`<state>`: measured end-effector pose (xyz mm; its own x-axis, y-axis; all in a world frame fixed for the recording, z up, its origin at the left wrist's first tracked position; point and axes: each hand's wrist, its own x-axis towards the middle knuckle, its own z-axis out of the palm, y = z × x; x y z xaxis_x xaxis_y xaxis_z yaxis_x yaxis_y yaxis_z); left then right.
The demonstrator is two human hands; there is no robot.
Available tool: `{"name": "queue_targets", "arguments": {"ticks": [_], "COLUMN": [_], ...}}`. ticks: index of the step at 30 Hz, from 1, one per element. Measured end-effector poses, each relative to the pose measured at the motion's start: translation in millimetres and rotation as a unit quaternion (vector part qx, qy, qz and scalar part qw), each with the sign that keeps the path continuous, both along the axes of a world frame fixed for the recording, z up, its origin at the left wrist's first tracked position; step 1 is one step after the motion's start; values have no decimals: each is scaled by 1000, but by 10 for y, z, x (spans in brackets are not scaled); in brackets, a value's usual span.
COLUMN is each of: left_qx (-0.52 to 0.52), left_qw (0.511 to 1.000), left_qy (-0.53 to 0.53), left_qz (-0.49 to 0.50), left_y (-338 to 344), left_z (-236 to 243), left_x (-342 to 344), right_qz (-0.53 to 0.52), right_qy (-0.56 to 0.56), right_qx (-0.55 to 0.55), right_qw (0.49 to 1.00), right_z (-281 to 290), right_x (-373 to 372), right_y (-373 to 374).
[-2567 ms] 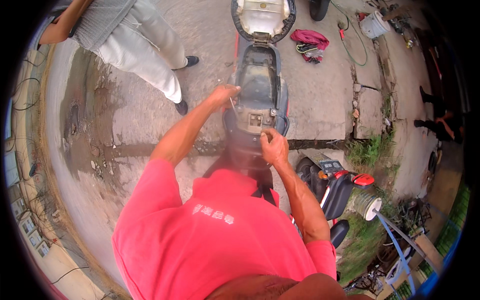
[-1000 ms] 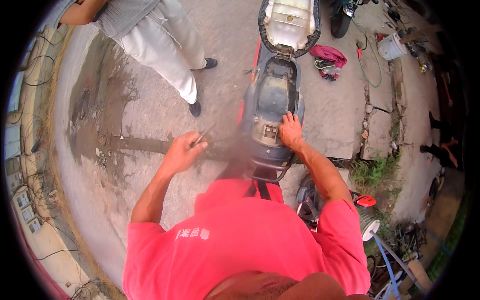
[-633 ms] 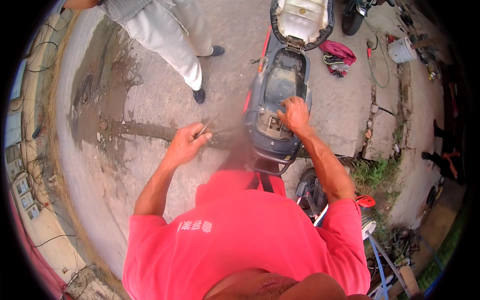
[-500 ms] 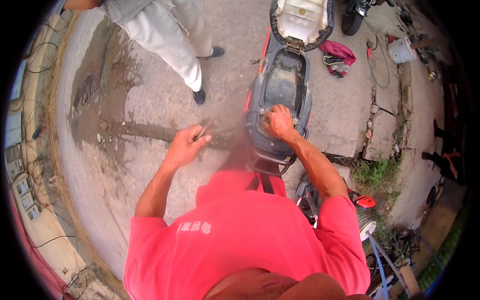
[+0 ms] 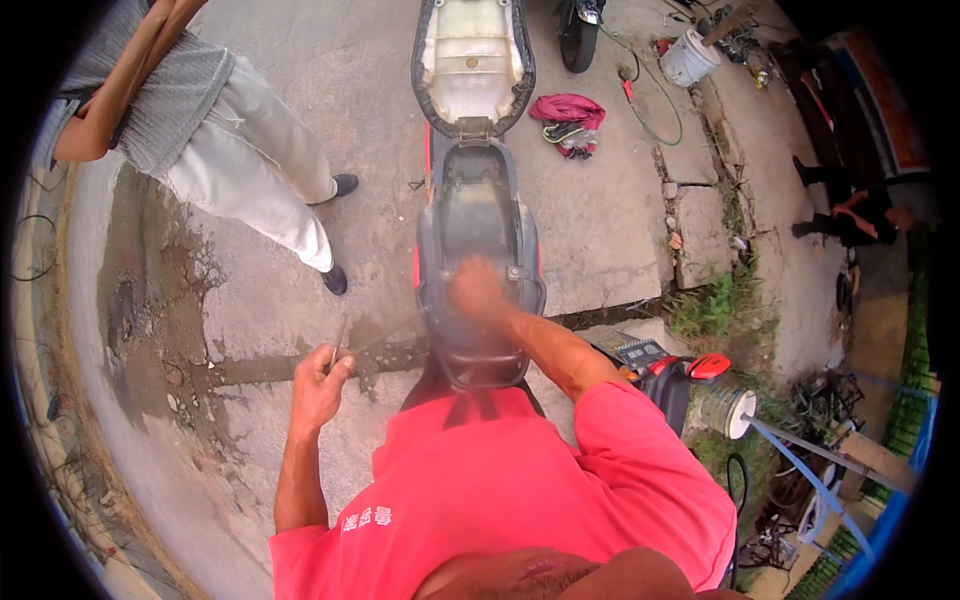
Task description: The person works on the internal components of a moped by using a screwdriver to remove and replace screws around the battery and motor area.
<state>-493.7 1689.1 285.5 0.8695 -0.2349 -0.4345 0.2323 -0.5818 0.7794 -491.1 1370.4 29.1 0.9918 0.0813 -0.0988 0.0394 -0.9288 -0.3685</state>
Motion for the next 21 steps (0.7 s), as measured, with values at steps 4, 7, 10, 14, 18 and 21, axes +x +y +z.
{"name": "queue_targets", "arguments": {"ticks": [4,7,10,14,18,21], "left_qx": [8,17,32,10,41,51], "left_qw": [1000,999,996,990,971,957], "left_qy": [-14,-16,-42,-89,-149,-176], "left_qz": [-21,-35,-70,-107,-185,-225], "left_y": [8,-60,-192,-334,-474,-555], "left_z": [-6,35,108,132,170,113], "left_x": [34,61,108,125,293,387], "right_qz": [12,14,31,49,39,51], "right_qy": [-1,-18,-6,26,55,49], "right_qx": [21,21,6,-10,52,58], "right_qw": [1000,1000,999,998,996,996], "right_z": [14,-48,-94,-51,192,221], "right_x": [1,-14,8,8,-65,-76], "right_y": [25,29,19,10,-153,-167]}}
